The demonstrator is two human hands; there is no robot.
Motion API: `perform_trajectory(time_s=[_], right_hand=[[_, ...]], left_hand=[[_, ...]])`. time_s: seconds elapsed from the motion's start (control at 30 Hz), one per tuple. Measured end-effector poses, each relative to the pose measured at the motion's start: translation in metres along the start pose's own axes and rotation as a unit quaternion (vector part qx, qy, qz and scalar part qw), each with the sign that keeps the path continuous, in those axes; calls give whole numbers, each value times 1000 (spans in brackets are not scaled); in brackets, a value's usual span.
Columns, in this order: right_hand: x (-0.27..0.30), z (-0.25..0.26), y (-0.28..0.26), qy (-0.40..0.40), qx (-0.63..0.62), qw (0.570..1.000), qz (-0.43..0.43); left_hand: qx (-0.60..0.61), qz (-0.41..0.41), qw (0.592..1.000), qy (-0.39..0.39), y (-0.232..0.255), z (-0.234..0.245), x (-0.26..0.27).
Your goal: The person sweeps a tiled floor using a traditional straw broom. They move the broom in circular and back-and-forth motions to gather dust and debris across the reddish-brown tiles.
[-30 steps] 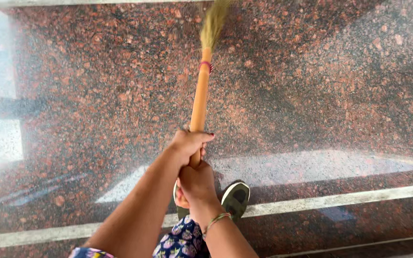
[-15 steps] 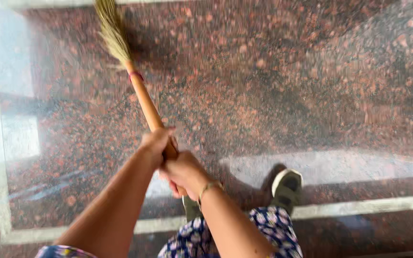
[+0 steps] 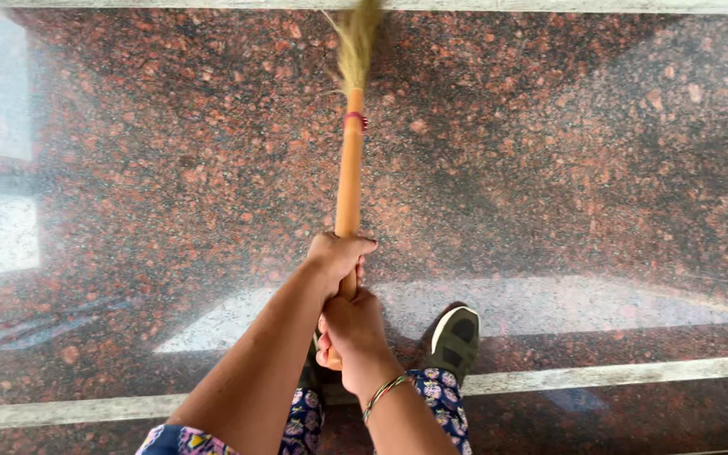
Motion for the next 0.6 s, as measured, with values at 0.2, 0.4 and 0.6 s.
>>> perform_trajectory(time_s=[0.2,0.4,0.6], right_hand=[[20,0,-24,-13,70,997,43],[0,-25,-28,-144,171,974,23],[-29,-6,-15,-177,167,970,-19]], left_hand=[[17,-4,1000,12,-1,5,9],[174,3,983,58,-11,74,-30],[175,36,979,100,-22,68,-60]])
Point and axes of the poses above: each hand's wrist, its own x-axis away from the middle knuckle, its own z-axis out of the back of the hand, y = z × x, the point moved 7 cm from there along -x, towards the middle knuckle, and after that the axes turned 15 degrees about z, right-handed, at the moved point
